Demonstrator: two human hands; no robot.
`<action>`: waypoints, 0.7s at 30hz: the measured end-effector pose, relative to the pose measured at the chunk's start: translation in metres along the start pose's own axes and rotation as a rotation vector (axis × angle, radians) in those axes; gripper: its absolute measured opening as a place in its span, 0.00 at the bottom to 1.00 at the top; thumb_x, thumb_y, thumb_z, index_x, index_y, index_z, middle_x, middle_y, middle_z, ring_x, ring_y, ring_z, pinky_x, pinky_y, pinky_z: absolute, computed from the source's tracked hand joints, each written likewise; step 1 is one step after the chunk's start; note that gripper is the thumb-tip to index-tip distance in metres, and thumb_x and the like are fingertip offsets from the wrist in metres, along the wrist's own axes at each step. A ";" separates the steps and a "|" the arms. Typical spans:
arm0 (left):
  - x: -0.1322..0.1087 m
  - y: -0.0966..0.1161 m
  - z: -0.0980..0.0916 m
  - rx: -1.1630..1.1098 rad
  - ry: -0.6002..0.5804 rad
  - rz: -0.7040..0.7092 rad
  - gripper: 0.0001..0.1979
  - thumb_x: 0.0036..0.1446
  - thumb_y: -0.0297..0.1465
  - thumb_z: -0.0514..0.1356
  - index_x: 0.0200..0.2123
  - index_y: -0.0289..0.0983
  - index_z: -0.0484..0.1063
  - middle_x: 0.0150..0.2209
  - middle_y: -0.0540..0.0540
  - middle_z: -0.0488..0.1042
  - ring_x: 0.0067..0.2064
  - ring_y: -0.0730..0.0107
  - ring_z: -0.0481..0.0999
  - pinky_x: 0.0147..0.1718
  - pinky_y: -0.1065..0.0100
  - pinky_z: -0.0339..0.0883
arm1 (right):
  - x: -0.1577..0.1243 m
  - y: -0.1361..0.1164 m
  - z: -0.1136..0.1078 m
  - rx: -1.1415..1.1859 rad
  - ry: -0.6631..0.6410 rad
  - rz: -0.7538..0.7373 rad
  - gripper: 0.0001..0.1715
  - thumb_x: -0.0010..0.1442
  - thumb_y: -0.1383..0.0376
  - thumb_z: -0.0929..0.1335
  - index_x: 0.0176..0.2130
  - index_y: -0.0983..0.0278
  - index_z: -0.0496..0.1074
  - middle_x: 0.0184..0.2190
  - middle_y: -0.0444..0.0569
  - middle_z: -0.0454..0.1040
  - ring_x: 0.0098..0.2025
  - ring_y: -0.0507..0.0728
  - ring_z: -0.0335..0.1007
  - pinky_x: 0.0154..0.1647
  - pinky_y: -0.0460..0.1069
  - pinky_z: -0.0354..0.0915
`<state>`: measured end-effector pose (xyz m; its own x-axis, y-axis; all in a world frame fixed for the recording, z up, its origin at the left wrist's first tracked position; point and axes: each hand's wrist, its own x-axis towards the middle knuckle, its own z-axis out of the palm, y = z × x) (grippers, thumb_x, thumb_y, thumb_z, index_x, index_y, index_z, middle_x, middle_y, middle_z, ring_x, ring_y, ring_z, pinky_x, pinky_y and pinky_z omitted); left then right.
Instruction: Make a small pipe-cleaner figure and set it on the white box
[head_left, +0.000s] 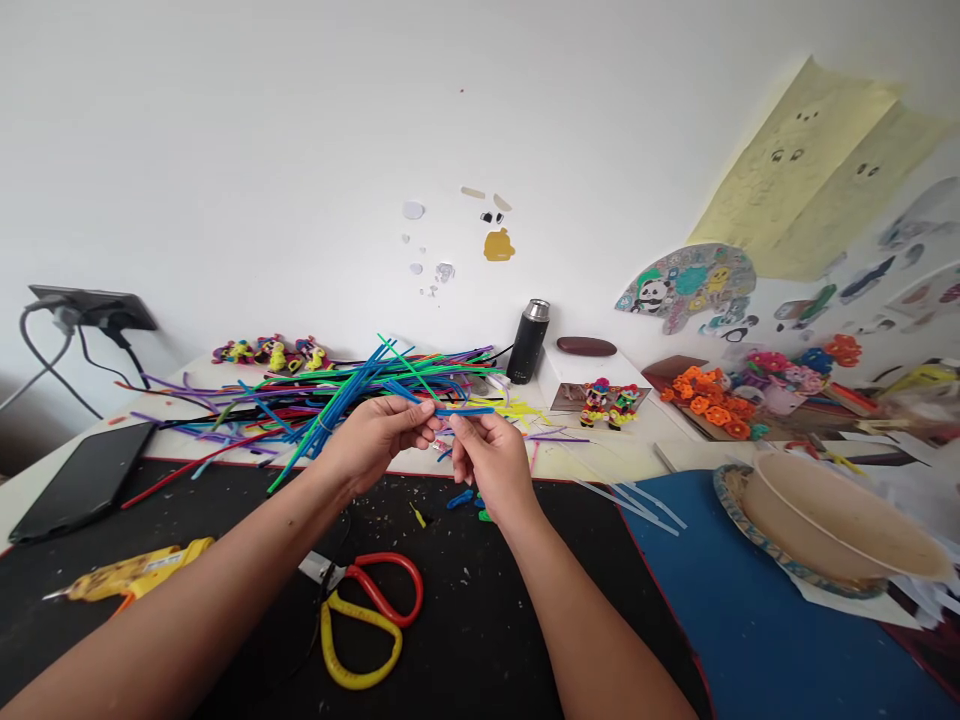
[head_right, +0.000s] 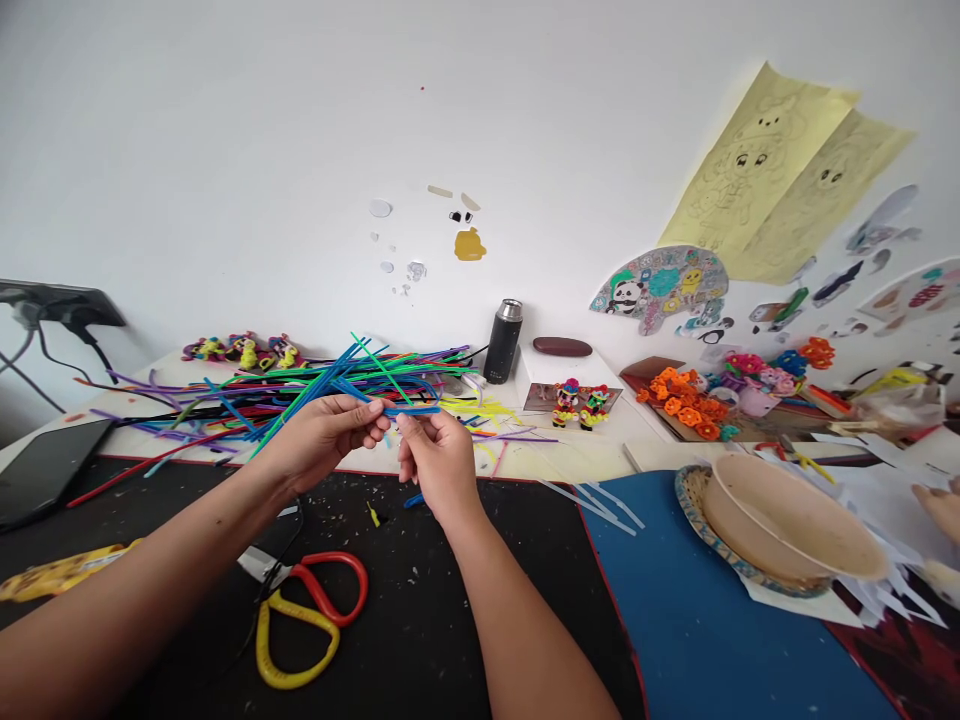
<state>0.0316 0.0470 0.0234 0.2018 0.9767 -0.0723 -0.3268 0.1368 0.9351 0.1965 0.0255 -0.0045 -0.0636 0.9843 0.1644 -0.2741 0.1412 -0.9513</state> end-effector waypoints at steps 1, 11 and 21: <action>-0.001 0.000 0.000 0.024 0.000 0.001 0.21 0.36 0.42 0.82 0.25 0.31 0.84 0.26 0.42 0.81 0.25 0.75 0.75 0.26 0.75 0.71 | 0.000 -0.001 0.000 -0.002 0.008 0.000 0.20 0.61 0.50 0.74 0.34 0.64 0.73 0.18 0.39 0.70 0.14 0.48 0.63 0.12 0.42 0.52; -0.004 0.004 0.000 0.281 -0.086 0.015 0.23 0.40 0.49 0.78 0.24 0.34 0.84 0.25 0.42 0.81 0.27 0.69 0.77 0.29 0.70 0.73 | 0.001 -0.002 -0.001 -0.024 -0.011 -0.011 0.19 0.62 0.50 0.73 0.35 0.63 0.73 0.19 0.38 0.70 0.14 0.48 0.63 0.12 0.42 0.52; -0.009 0.012 0.001 0.518 -0.158 -0.023 0.20 0.41 0.47 0.76 0.23 0.37 0.81 0.25 0.46 0.80 0.28 0.66 0.77 0.32 0.66 0.73 | 0.000 0.000 -0.001 -0.052 -0.077 0.043 0.21 0.62 0.48 0.72 0.38 0.63 0.72 0.15 0.35 0.66 0.13 0.49 0.61 0.13 0.43 0.52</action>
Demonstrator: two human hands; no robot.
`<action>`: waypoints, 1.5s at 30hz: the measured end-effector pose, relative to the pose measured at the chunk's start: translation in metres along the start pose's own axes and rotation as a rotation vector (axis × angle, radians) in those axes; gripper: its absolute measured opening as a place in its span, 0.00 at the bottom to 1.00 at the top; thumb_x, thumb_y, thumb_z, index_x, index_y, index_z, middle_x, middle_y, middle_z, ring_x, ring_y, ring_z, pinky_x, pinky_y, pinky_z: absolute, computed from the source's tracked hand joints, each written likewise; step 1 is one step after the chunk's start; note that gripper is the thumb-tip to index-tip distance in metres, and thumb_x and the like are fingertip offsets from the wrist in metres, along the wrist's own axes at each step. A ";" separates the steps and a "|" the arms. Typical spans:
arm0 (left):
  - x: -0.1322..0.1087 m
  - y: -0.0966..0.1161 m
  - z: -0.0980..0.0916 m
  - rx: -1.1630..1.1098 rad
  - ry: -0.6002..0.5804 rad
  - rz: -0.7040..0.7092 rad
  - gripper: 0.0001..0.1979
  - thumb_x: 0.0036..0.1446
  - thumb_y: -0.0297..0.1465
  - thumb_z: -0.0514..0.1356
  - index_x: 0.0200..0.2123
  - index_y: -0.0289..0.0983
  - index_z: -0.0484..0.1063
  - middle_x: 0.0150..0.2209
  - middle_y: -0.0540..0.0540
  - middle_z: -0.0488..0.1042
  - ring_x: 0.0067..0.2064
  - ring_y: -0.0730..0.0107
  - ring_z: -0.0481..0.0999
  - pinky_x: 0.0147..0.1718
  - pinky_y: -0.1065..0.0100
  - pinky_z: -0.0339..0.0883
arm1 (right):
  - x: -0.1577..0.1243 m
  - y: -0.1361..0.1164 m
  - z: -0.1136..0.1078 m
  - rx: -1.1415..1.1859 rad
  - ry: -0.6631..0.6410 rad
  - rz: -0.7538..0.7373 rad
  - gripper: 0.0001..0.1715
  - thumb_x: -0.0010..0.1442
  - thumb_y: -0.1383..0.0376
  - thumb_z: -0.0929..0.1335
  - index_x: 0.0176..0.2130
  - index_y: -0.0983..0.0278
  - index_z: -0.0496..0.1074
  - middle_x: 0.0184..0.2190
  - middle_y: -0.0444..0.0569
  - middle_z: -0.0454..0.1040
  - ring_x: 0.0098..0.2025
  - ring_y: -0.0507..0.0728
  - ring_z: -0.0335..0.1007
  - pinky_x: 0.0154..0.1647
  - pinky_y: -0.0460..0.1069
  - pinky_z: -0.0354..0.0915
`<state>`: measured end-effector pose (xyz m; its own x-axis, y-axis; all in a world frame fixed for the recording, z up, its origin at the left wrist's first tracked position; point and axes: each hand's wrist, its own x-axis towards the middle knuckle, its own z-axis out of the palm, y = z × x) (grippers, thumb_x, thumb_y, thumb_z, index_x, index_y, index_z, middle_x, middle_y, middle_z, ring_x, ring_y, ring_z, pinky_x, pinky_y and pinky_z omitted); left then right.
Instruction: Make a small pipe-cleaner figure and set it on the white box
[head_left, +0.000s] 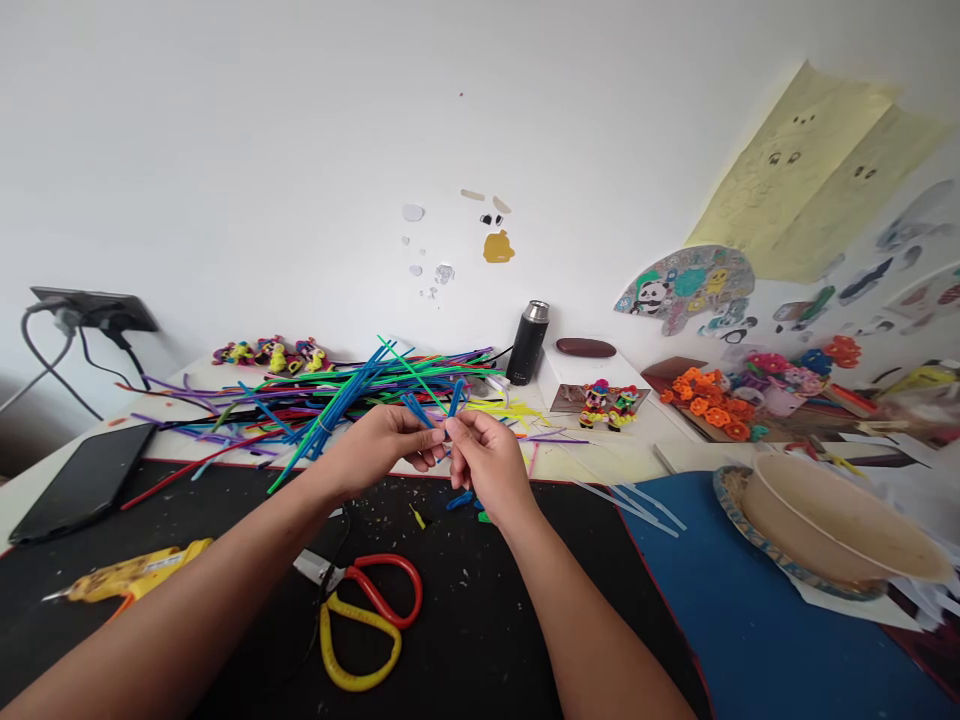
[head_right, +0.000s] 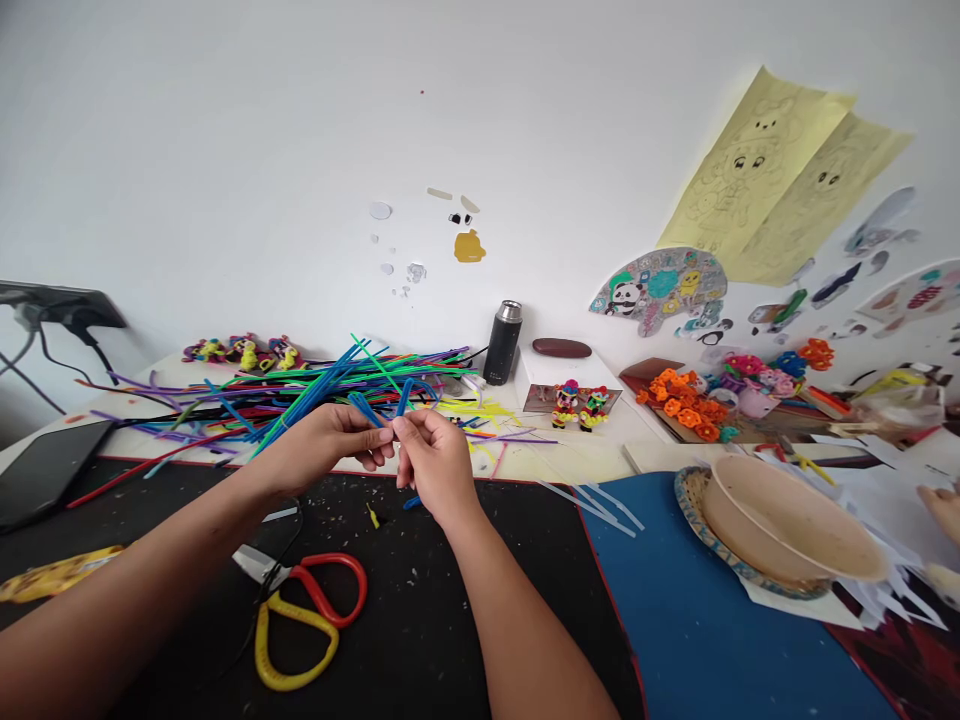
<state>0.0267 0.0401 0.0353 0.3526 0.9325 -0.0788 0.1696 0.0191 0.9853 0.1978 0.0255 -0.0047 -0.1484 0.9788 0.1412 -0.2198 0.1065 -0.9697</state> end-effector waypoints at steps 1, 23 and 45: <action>0.000 0.001 -0.003 0.029 0.000 0.016 0.20 0.42 0.48 0.76 0.24 0.37 0.81 0.25 0.46 0.80 0.28 0.66 0.77 0.32 0.66 0.73 | 0.000 -0.001 0.000 -0.002 -0.007 0.010 0.21 0.62 0.48 0.72 0.37 0.63 0.72 0.14 0.35 0.64 0.13 0.49 0.61 0.13 0.43 0.52; -0.004 0.008 -0.025 0.080 -0.029 0.177 0.19 0.53 0.47 0.71 0.22 0.38 0.78 0.21 0.49 0.73 0.24 0.71 0.68 0.26 0.70 0.64 | -0.007 -0.003 0.006 -0.044 -0.262 0.131 0.21 0.62 0.48 0.73 0.36 0.62 0.71 0.14 0.33 0.63 0.13 0.48 0.62 0.14 0.42 0.52; -0.005 0.006 -0.020 -0.154 -0.005 0.145 0.17 0.47 0.42 0.76 0.24 0.36 0.77 0.21 0.49 0.75 0.22 0.72 0.71 0.22 0.70 0.66 | -0.009 -0.006 0.007 0.021 -0.258 0.154 0.23 0.61 0.46 0.73 0.36 0.62 0.70 0.17 0.35 0.67 0.14 0.48 0.62 0.14 0.42 0.52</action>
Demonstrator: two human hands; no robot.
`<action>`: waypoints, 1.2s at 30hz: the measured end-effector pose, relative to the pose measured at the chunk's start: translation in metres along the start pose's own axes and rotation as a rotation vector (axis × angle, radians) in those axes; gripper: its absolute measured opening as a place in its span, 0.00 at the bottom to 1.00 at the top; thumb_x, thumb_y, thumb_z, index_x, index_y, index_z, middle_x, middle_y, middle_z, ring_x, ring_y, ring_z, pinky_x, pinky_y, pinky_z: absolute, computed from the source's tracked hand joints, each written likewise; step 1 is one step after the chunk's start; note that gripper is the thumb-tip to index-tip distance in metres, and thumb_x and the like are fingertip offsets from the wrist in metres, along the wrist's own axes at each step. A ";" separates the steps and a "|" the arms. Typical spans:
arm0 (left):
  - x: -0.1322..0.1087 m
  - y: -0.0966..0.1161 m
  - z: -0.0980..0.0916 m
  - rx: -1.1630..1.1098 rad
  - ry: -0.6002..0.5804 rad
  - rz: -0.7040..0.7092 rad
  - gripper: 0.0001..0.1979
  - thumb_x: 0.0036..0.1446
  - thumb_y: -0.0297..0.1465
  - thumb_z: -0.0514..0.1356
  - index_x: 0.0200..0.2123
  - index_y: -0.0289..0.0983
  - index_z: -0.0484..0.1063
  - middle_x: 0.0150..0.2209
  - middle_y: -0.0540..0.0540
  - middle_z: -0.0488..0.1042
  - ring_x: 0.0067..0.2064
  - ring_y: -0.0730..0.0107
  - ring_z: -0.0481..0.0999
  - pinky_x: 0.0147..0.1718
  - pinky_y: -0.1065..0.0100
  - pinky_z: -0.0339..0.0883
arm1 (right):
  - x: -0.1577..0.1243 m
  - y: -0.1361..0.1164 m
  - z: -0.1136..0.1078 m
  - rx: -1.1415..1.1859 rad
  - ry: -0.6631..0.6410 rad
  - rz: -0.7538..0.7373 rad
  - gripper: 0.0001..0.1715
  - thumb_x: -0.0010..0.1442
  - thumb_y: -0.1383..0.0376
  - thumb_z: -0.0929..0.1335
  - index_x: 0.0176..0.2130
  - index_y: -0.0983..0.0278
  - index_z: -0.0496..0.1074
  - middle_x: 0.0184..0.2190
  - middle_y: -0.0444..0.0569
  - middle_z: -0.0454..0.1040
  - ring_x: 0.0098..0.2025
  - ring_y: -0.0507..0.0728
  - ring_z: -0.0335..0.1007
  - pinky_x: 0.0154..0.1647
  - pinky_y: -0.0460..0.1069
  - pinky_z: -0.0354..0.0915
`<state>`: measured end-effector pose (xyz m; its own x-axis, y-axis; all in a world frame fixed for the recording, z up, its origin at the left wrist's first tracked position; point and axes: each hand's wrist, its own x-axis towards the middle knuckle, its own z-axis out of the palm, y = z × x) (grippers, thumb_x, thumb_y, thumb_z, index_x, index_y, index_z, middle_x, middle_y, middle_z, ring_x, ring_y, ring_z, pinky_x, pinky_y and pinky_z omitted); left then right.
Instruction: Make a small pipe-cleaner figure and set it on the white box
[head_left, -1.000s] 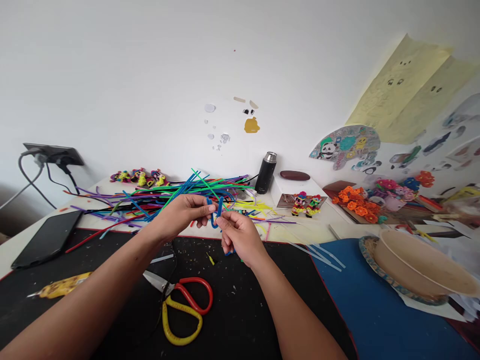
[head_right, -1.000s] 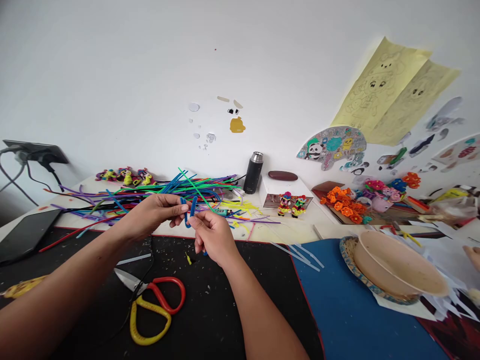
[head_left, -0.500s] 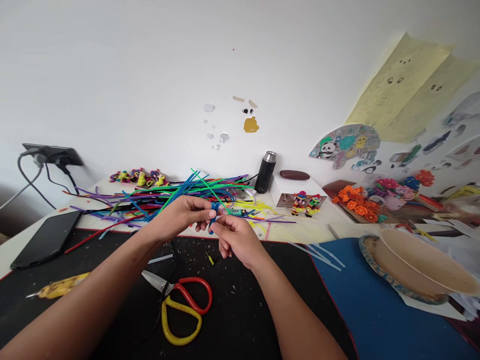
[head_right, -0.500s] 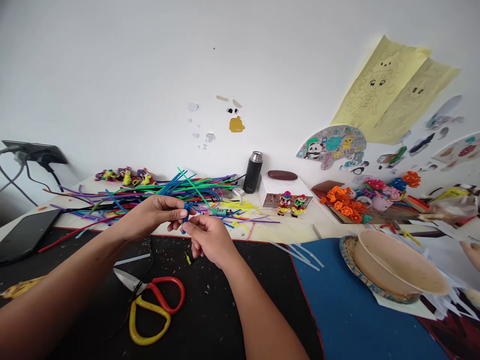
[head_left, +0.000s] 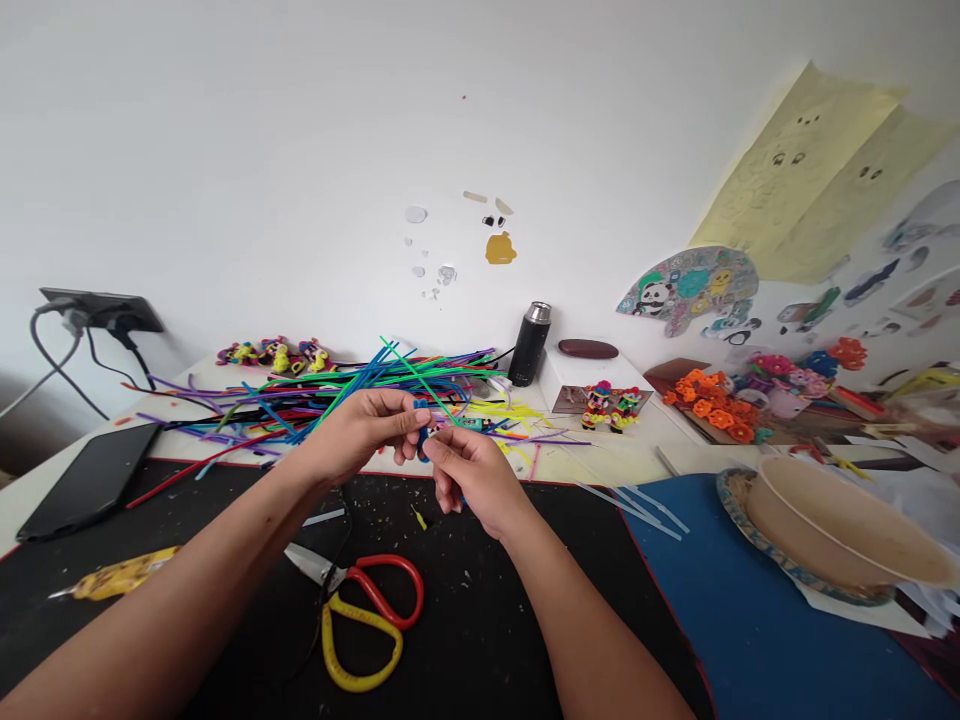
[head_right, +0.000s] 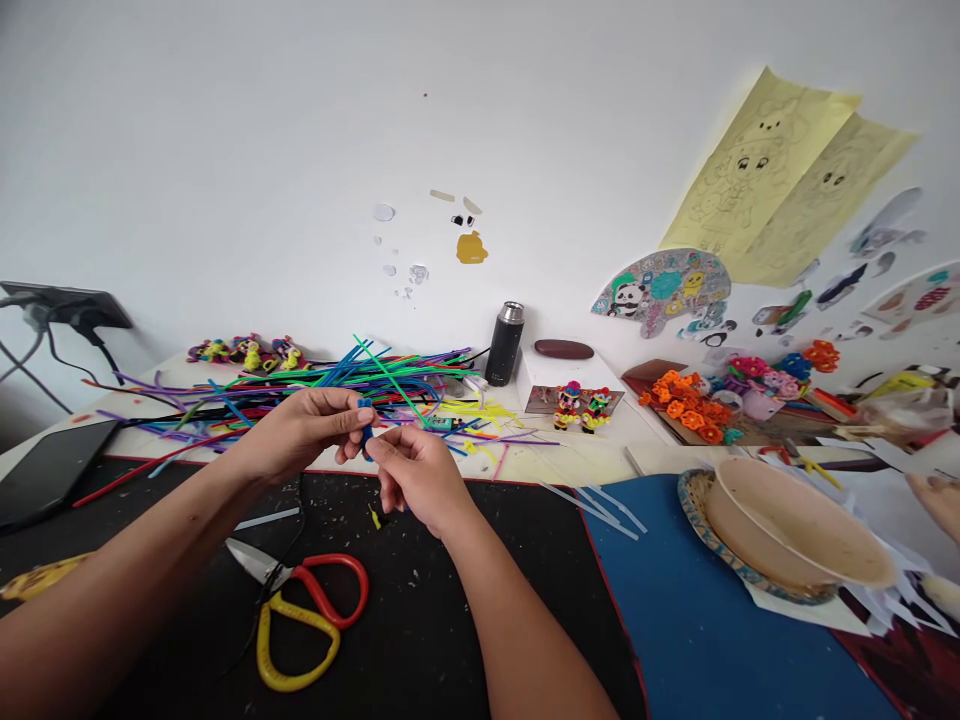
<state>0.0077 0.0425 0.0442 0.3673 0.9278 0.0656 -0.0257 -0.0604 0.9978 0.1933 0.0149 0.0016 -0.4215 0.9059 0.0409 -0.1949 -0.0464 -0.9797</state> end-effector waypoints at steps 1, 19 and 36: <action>0.000 -0.001 0.001 -0.002 0.018 0.006 0.17 0.48 0.42 0.76 0.24 0.36 0.77 0.21 0.49 0.75 0.22 0.72 0.71 0.22 0.70 0.67 | 0.001 0.001 0.000 -0.018 0.020 -0.021 0.23 0.61 0.46 0.73 0.36 0.62 0.70 0.17 0.35 0.67 0.14 0.48 0.62 0.14 0.42 0.52; 0.001 0.002 0.011 -0.158 0.127 0.088 0.20 0.45 0.44 0.78 0.25 0.34 0.78 0.21 0.48 0.76 0.22 0.73 0.70 0.22 0.71 0.64 | 0.001 0.002 0.000 0.148 -0.014 0.062 0.30 0.60 0.40 0.72 0.34 0.64 0.74 0.17 0.38 0.69 0.15 0.48 0.62 0.15 0.43 0.50; 0.005 -0.005 0.015 -0.237 0.186 0.074 0.19 0.43 0.42 0.79 0.25 0.34 0.79 0.21 0.48 0.76 0.22 0.74 0.71 0.21 0.71 0.63 | 0.002 0.009 0.006 0.006 0.059 -0.115 0.31 0.65 0.39 0.68 0.29 0.61 0.67 0.11 0.35 0.60 0.11 0.49 0.59 0.13 0.43 0.53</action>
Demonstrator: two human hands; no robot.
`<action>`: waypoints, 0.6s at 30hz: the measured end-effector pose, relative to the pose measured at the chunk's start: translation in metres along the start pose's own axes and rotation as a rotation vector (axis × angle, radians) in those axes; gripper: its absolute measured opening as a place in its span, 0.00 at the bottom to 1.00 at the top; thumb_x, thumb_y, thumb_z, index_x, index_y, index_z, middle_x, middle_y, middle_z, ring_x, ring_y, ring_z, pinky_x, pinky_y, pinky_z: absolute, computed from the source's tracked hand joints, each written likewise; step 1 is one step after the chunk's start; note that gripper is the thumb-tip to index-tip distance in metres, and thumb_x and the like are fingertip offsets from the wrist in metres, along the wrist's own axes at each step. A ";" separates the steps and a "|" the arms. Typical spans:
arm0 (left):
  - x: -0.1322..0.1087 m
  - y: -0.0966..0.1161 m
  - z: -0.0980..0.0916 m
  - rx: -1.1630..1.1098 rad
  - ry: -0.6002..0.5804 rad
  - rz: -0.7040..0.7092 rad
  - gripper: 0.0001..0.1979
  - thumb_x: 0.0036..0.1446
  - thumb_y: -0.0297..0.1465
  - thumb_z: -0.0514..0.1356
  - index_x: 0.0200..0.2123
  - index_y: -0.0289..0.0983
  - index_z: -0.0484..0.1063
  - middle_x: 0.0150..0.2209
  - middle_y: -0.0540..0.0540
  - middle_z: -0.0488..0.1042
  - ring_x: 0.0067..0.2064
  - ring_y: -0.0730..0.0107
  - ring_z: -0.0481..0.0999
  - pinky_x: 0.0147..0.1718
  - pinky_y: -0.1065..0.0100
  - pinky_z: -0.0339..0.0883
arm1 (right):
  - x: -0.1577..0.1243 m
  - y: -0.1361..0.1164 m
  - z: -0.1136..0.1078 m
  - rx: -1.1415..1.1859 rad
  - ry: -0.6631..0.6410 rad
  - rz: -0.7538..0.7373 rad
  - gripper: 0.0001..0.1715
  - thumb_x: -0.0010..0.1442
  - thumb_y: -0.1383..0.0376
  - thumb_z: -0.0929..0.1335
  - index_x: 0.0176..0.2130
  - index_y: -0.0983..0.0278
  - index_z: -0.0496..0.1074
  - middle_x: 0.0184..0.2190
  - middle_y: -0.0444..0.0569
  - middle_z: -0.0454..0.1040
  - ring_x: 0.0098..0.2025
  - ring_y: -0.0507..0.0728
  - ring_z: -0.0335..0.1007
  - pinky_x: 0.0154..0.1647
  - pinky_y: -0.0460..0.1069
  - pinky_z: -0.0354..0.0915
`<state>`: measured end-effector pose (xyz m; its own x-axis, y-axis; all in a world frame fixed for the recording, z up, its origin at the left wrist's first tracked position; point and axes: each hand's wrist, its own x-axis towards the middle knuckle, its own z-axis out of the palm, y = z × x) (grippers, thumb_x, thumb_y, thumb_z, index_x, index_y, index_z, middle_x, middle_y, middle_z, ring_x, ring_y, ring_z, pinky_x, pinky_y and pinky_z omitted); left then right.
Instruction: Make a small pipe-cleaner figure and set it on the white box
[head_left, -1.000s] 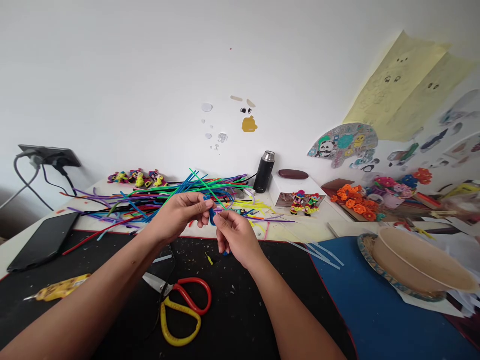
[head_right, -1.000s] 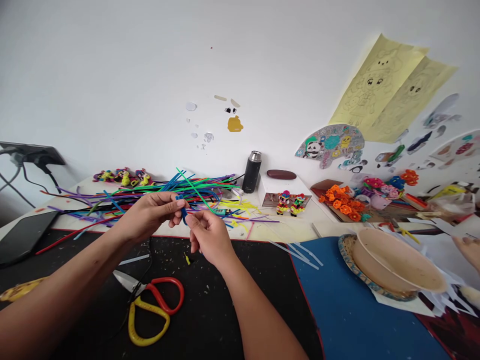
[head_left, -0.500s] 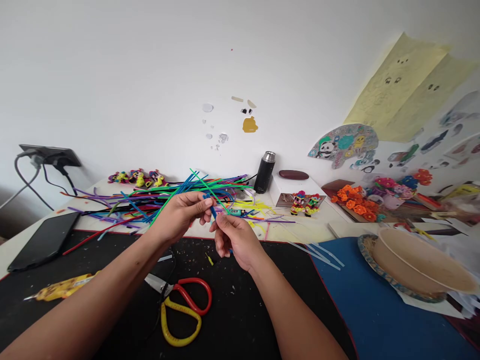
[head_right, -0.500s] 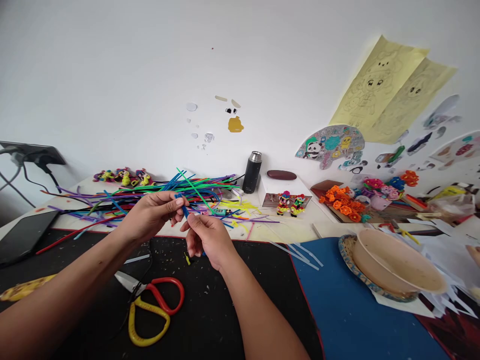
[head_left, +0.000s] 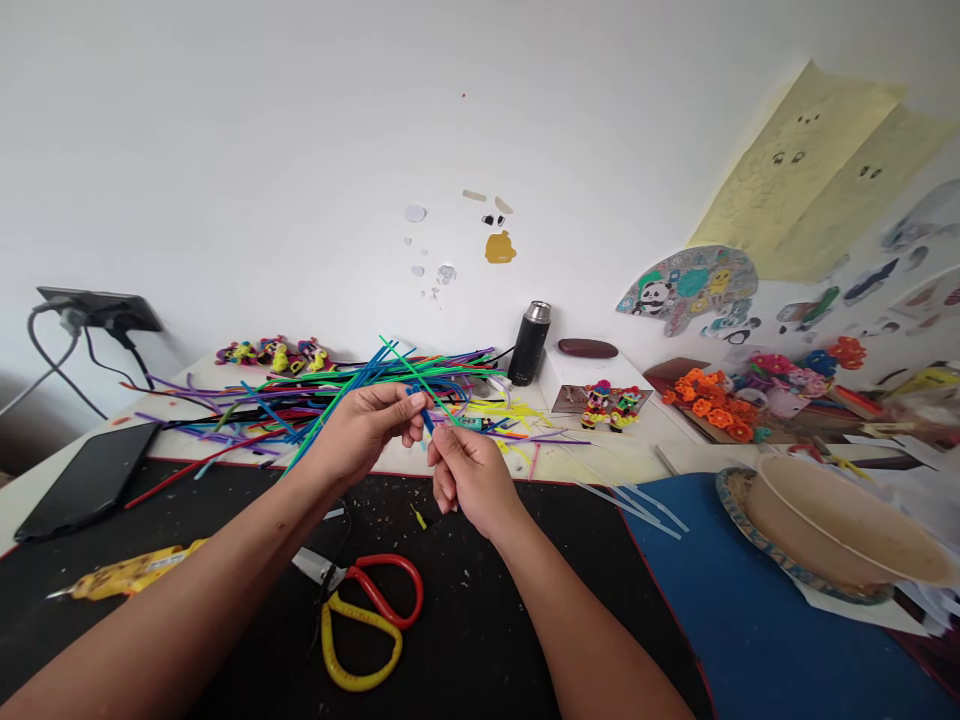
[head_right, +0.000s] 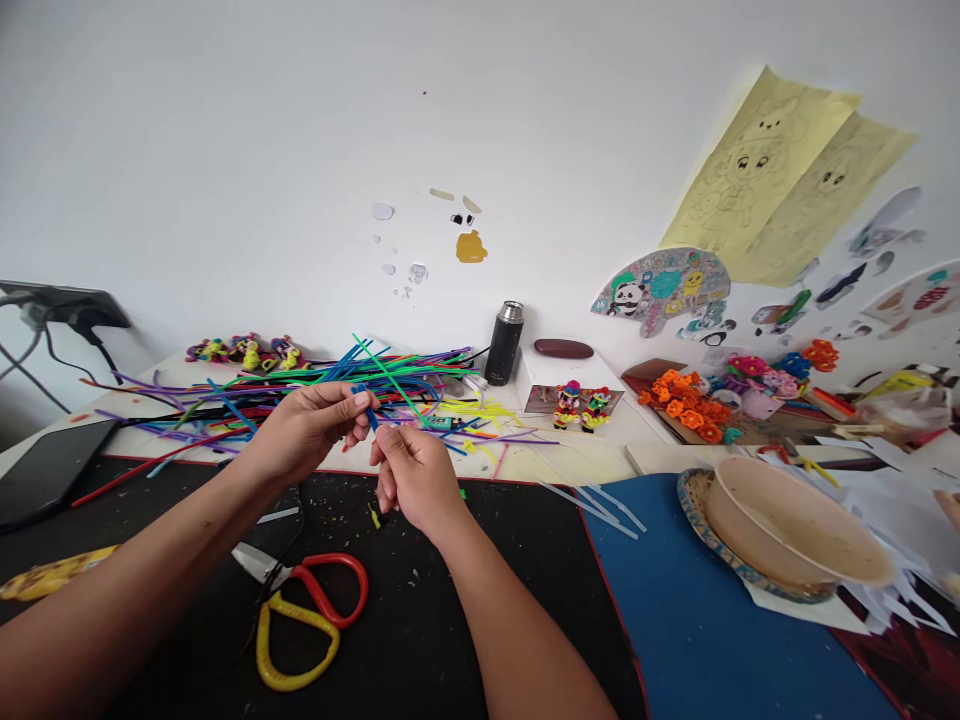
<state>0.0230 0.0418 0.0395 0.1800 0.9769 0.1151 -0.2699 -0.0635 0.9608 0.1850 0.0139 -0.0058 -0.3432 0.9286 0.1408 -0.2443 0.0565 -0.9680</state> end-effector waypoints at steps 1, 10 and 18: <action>0.000 0.000 0.000 -0.005 0.003 -0.003 0.19 0.43 0.42 0.79 0.26 0.34 0.79 0.21 0.48 0.77 0.22 0.74 0.71 0.21 0.71 0.63 | 0.000 0.000 0.001 -0.009 0.007 -0.017 0.31 0.65 0.39 0.67 0.28 0.61 0.67 0.11 0.34 0.58 0.11 0.49 0.58 0.13 0.43 0.52; 0.001 -0.001 -0.001 -0.144 -0.004 -0.066 0.18 0.40 0.38 0.81 0.27 0.32 0.81 0.20 0.48 0.75 0.21 0.77 0.70 0.18 0.76 0.61 | -0.002 0.000 0.004 0.050 0.039 -0.072 0.31 0.66 0.40 0.68 0.26 0.61 0.65 0.09 0.33 0.55 0.09 0.47 0.52 0.11 0.43 0.48; 0.002 0.001 -0.005 -0.189 -0.071 -0.092 0.18 0.38 0.36 0.82 0.30 0.33 0.84 0.19 0.49 0.75 0.20 0.76 0.72 0.18 0.78 0.64 | -0.003 -0.011 0.005 0.401 -0.024 0.066 0.30 0.59 0.45 0.75 0.23 0.62 0.65 0.09 0.32 0.52 0.09 0.45 0.46 0.11 0.42 0.42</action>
<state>0.0182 0.0443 0.0398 0.2762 0.9596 0.0529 -0.4203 0.0711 0.9046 0.1843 0.0088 0.0052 -0.3899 0.9164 0.0901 -0.5537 -0.1551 -0.8182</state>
